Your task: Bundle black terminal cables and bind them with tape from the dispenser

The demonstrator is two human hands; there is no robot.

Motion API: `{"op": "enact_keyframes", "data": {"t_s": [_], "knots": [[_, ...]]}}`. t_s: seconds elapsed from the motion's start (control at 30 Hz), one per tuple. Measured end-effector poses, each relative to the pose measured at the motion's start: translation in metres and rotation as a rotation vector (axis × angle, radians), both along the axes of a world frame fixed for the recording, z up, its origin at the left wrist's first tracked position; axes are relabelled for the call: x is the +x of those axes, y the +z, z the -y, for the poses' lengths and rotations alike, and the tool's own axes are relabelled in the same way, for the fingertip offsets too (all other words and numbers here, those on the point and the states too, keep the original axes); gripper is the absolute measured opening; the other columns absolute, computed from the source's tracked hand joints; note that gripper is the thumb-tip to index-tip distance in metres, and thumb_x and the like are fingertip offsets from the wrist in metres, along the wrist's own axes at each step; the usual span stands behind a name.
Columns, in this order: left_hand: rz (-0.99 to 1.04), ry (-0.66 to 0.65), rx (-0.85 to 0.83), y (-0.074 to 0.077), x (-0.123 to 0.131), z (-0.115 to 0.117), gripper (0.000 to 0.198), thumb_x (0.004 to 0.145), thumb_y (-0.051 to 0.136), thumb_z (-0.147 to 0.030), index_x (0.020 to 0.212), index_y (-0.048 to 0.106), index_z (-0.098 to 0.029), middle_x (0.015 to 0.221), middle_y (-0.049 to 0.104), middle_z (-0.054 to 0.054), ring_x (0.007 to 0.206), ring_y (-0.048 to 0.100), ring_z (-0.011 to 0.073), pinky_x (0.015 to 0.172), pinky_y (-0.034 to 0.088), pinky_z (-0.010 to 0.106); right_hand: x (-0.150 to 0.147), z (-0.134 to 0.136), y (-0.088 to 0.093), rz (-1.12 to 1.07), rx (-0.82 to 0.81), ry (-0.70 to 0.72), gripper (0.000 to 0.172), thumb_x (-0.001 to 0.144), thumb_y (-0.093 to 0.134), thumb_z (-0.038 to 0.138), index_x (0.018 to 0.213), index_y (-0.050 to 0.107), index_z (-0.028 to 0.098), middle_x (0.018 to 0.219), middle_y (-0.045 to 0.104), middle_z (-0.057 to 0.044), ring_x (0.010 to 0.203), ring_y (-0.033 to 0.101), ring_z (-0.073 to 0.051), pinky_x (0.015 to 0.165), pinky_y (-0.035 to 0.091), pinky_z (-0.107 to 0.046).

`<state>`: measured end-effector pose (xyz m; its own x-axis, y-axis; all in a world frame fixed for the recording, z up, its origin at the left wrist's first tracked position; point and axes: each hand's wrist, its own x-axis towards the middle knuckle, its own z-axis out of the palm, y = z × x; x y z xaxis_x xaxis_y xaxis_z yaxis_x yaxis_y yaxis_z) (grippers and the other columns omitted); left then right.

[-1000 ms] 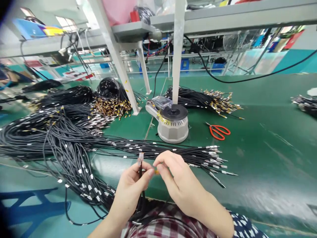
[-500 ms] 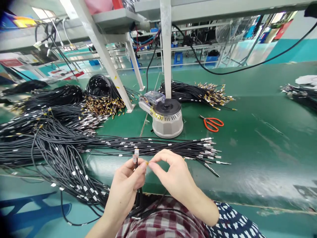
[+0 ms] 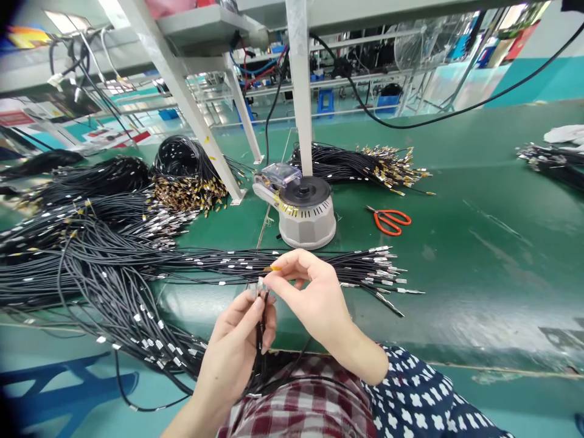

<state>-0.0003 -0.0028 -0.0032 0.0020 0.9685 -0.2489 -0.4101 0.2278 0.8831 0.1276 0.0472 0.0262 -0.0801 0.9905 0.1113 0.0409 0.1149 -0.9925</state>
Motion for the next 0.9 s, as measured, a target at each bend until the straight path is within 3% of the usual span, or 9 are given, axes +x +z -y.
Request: {"op": "enact_keyframes", "data": {"t_s": [0.1,0.17,0.27,0.33,0.4,0.47,0.63,0.9], "knots": [[0.023,0.075,0.002,0.003,-0.003,-0.004,0.016,0.084,0.066,-0.031,0.081,0.066,-0.016,0.073,0.061,0.002,0.062,0.055,0.0114,0.057,0.044,0.023,0.003,-0.002,-0.002,-0.066,-0.033,0.019,0.014,0.073,0.073,0.021,0.079,0.061,0.019,0.073,0.069,0.0,0.068,0.066,-0.014,0.065,0.052,-0.027],[0.002,0.158,0.027,0.008,-0.007,-0.007,0.017,0.081,0.07,-0.031,0.077,0.067,-0.015,0.078,0.062,0.002,0.07,0.056,0.0118,0.065,0.047,0.023,0.007,-0.003,-0.001,-0.117,-0.077,0.073,0.018,0.072,0.074,0.022,0.083,0.059,0.019,0.072,0.068,0.001,0.067,0.067,-0.014,0.067,0.054,-0.027],[-0.023,0.2,0.009,0.017,-0.014,-0.011,0.019,0.077,0.074,-0.034,0.078,0.067,-0.016,0.066,0.053,-0.003,0.051,0.041,0.0047,0.048,0.036,0.016,0.012,-0.005,0.002,-0.171,-0.191,0.201,0.026,0.07,0.076,0.022,0.087,0.057,0.019,0.069,0.068,0.001,0.064,0.068,-0.015,0.067,0.055,-0.029],[-0.071,0.093,-0.021,0.022,-0.015,-0.009,0.024,0.072,0.078,-0.034,0.08,0.068,-0.015,0.063,0.05,-0.005,0.045,0.031,0.0022,0.041,0.027,0.016,0.014,-0.007,0.005,-0.179,-0.243,0.248,0.027,0.069,0.075,0.02,0.088,0.056,0.019,0.068,0.067,0.002,0.063,0.068,-0.014,0.067,0.055,-0.028],[-0.126,-0.019,-0.04,0.023,-0.013,-0.006,0.027,0.067,0.082,-0.032,0.078,0.067,-0.014,0.065,0.056,-0.002,0.044,0.031,0.0021,0.04,0.024,0.016,0.014,-0.008,0.006,-0.163,-0.257,0.263,0.025,0.069,0.075,0.019,0.087,0.057,0.018,0.068,0.067,0.002,0.062,0.067,-0.013,0.065,0.054,-0.027],[-0.132,-0.046,-0.056,0.021,-0.01,-0.003,0.025,0.067,0.081,-0.031,0.076,0.065,-0.013,0.063,0.06,0.001,0.043,0.032,0.0022,0.039,0.022,0.016,0.014,-0.008,0.006,-0.139,-0.246,0.256,0.025,0.069,0.075,0.019,0.087,0.058,0.018,0.072,0.067,0.001,0.064,0.066,-0.013,0.065,0.052,-0.027],[-0.075,0.037,-0.062,0.018,-0.007,0.001,0.02,0.074,0.075,-0.028,0.086,0.065,-0.014,0.06,0.061,0.001,0.039,0.028,0.0005,0.04,0.019,0.016,0.016,-0.003,0.0,-0.175,-0.191,0.196,0.017,0.073,0.073,0.031,0.077,0.064,0.018,0.078,0.066,-0.001,0.072,0.062,-0.013,0.07,0.05,-0.027],[-0.064,0.103,-0.015,0.02,-0.006,0.004,0.026,0.073,0.077,-0.023,0.098,0.07,-0.019,0.06,0.06,0.0,0.041,0.032,0.0027,0.039,0.023,0.016,0.008,0.007,-0.004,-0.078,-0.195,0.271,0.022,0.077,0.07,0.036,0.066,0.062,0.017,0.066,0.063,-0.002,0.066,0.059,-0.017,0.068,0.05,-0.032]]}}
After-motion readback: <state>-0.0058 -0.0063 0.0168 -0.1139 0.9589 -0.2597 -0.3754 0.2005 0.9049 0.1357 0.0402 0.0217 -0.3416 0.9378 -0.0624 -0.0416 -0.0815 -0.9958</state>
